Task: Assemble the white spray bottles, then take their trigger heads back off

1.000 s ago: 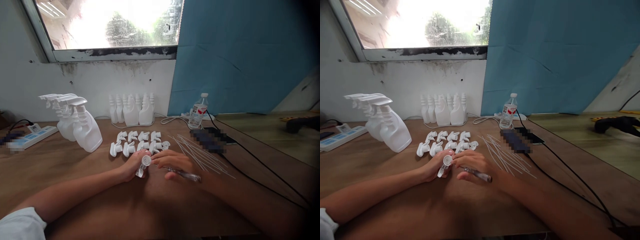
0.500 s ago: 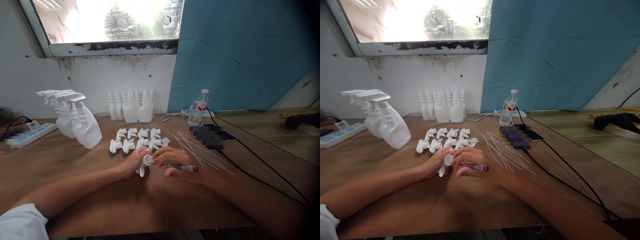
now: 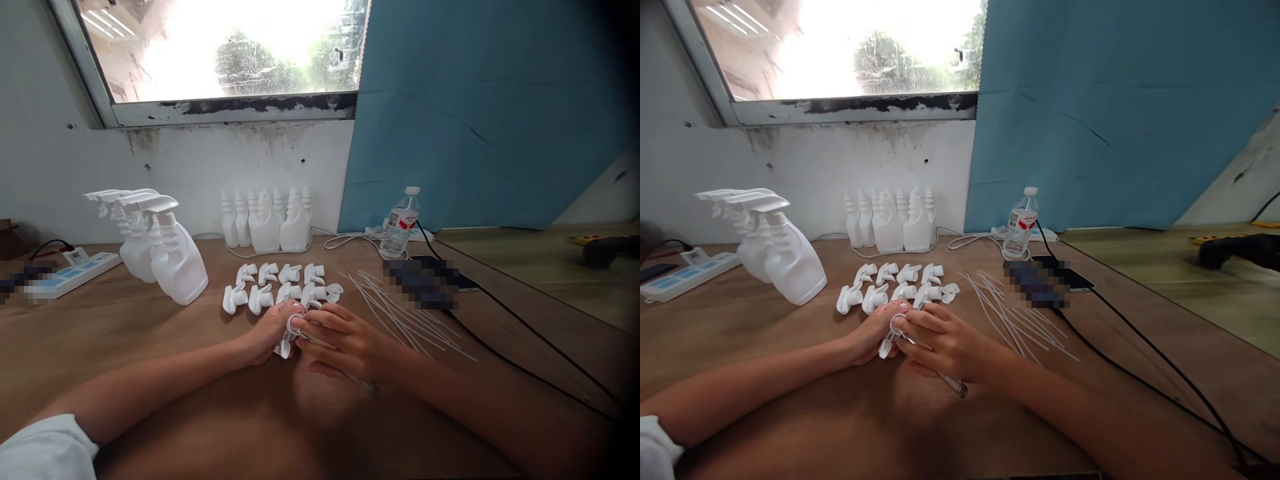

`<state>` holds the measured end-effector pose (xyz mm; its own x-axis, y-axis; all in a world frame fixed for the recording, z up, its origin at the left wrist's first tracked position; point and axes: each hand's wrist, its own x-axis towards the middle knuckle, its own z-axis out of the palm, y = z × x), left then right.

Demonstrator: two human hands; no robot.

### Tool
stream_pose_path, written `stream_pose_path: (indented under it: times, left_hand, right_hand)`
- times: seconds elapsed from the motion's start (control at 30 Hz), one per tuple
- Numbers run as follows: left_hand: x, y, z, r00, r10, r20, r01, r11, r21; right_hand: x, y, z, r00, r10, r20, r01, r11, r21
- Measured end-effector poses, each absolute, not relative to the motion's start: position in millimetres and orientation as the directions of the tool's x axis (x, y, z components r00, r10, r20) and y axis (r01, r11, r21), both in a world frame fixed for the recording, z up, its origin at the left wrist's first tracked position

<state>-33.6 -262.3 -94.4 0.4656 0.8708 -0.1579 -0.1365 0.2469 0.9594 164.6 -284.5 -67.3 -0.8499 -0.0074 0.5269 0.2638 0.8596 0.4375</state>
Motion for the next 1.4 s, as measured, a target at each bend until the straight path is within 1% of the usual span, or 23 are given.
stream_pose_path:
  times: [0.1, 0.23, 0.47, 0.6, 0.73, 0.83, 0.9, 1.13, 1.27, 1.33, 1.4]
  left_hand:
    - [-32, -264, -92, 0.455, 0.875, -0.167, -0.140, 0.255, 0.957]
    - [-31, -265, -90, 0.437, 0.886, -0.155, -0.139, 0.237, 0.962]
    - [-31, -268, -86, 0.439, 0.887, -0.146, -0.148, 0.231, 0.962]
    - [-30, -268, -88, 0.427, 0.893, -0.143, -0.162, 0.231, 0.959]
    - [-31, -266, -92, 0.450, 0.886, -0.117, -0.238, 0.245, 0.940]
    - [-31, -266, -92, 0.465, 0.879, -0.102, -0.294, 0.262, 0.919]
    - [-31, -267, -92, 0.463, 0.880, -0.103, -0.311, 0.270, 0.911]
    - [-32, -268, -92, 0.442, 0.887, -0.138, -0.290, 0.286, 0.913]
    - [-32, -268, -91, 0.427, 0.891, -0.154, -0.281, 0.293, 0.914]
    - [-32, -268, -90, 0.443, 0.885, -0.143, -0.261, 0.280, 0.924]
    - [-31, -268, -90, 0.447, 0.885, -0.130, -0.236, 0.257, 0.937]
  right_hand:
    - [165, -285, -65, -0.867, -0.055, 0.494, 0.256, 0.804, 0.537]
    - [163, -289, -60, -0.875, -0.116, 0.470, 0.226, 0.760, 0.610]
    - [163, -292, -63, -0.904, -0.154, 0.398, 0.173, 0.720, 0.672]
    - [162, -292, -66, -0.903, -0.119, 0.412, 0.209, 0.716, 0.666]
    - [159, -294, -67, -0.892, -0.117, 0.437, 0.229, 0.715, 0.660]
    - [158, -295, -66, -0.876, -0.093, 0.472, 0.266, 0.724, 0.637]
    - [158, -296, -65, -0.855, -0.072, 0.514, 0.296, 0.745, 0.598]
    - [163, -291, -60, -0.687, -0.024, 0.727, 0.369, 0.850, 0.377]
    - [164, -293, -51, -0.680, 0.034, 0.732, 0.355, 0.890, 0.288]
    - [165, -295, -48, -0.708, 0.066, 0.703, 0.343, 0.903, 0.261]
    - [167, -295, -48, -0.728, 0.074, 0.682, 0.332, 0.908, 0.256]
